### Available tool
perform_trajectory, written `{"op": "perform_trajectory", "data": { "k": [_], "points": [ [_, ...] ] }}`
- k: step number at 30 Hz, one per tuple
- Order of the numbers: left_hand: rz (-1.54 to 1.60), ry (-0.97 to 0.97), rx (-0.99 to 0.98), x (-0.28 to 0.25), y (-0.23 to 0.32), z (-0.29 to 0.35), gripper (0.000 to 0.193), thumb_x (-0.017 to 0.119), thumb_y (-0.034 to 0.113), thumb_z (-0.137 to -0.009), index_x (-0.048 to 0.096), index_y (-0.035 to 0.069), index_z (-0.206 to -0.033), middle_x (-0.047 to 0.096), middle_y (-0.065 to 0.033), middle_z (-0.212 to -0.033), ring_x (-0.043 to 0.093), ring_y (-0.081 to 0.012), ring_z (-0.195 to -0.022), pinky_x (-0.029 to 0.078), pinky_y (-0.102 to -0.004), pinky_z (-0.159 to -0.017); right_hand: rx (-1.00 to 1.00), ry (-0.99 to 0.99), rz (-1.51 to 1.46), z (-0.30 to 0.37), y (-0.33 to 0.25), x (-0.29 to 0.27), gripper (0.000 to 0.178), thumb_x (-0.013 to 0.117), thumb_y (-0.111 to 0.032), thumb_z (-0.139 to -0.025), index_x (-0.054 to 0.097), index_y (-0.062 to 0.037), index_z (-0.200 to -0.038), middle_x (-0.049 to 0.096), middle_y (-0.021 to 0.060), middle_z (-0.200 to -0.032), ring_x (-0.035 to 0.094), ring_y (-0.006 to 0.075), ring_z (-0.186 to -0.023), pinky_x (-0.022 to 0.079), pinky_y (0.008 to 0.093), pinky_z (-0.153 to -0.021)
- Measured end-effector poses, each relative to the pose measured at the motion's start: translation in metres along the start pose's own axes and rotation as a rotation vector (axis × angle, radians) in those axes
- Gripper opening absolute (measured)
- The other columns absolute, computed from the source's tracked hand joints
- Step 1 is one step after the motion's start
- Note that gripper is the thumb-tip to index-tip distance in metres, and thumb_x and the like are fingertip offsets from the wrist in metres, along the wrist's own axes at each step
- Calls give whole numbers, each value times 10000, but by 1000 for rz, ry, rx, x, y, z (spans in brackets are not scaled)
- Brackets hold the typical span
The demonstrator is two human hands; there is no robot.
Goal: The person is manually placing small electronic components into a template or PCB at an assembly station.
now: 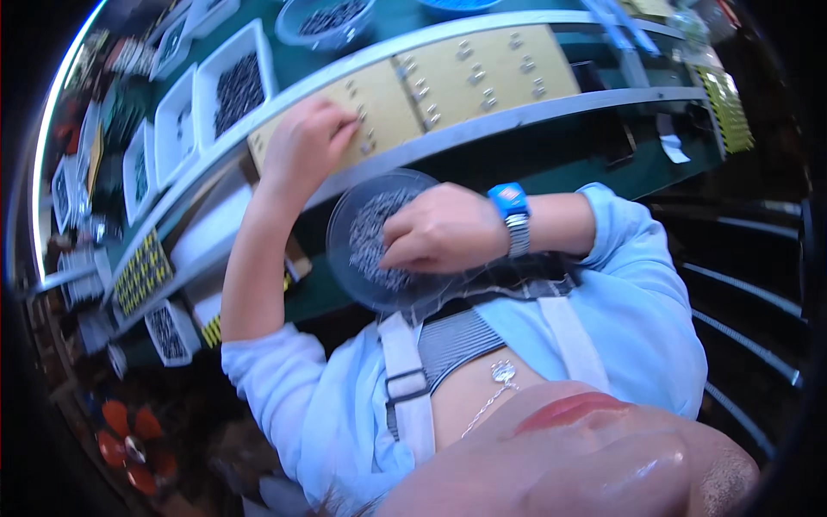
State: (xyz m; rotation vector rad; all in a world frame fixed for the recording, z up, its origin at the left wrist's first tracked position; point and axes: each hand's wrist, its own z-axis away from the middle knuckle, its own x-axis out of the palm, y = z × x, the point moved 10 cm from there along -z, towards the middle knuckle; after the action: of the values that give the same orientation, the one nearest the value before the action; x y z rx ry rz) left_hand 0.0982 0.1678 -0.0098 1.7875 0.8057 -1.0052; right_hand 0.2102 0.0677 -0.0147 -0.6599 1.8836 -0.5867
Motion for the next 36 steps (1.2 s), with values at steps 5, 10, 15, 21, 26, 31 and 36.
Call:
{"op": "perform_trajectory", "data": {
  "k": [5,10,15,21,26,31,36],
  "points": [
    [-33,46,52,3,-4,-8,117,698,147,-837,733,48,-888,675,-115,-896,645,-316,-866,514,-392,-768,-16,40,19,0,6,-5,201,725,-107,-792,722,-119,-993,646,45,-867,652,238,-756,512,353,-614],
    [-65,90,49,4,-6,2,128,698,136,-859,739,55,-950,680,-105,-923,648,-298,-879,510,-362,-781,3,23,41,-4,8,-1,195,726,-111,-805,732,-124,-1000,647,36,-859,651,226,-742,505,343,-599],
    [-92,105,43,2,-3,6,141,695,134,-867,731,48,-973,676,-109,-934,651,-294,-861,514,-358,-755,-9,32,53,-2,6,1,204,715,-94,-821,729,-119,-1023,645,44,-859,647,222,-733,501,333,-598],
    [-22,159,189,-25,34,24,175,697,97,-837,709,29,-998,673,-133,-928,660,-293,-813,521,-356,-722,4,228,-64,-1,17,-36,242,684,-40,-841,715,-107,-1072,634,65,-855,629,222,-722,502,319,-609],
    [122,-278,150,28,95,68,219,700,125,-815,685,59,-1023,641,-107,-970,647,-278,-929,527,-355,-780,379,562,-59,-16,91,-104,143,665,-128,-857,703,-44,-966,659,127,-828,651,301,-775,522,391,-688],
    [-17,-354,239,53,107,84,177,707,157,-796,671,61,-940,629,-82,-944,631,-247,-926,520,-348,-777,442,449,278,-43,132,-107,145,670,-158,-840,692,-30,-903,671,163,-830,657,325,-776,525,403,-705],
    [-32,-318,217,53,101,90,139,700,170,-791,661,64,-873,626,-66,-931,622,-236,-911,517,-346,-758,436,381,508,-56,128,-105,156,668,-182,-806,672,-29,-837,668,178,-826,658,338,-781,523,418,-706]
  ]
}}
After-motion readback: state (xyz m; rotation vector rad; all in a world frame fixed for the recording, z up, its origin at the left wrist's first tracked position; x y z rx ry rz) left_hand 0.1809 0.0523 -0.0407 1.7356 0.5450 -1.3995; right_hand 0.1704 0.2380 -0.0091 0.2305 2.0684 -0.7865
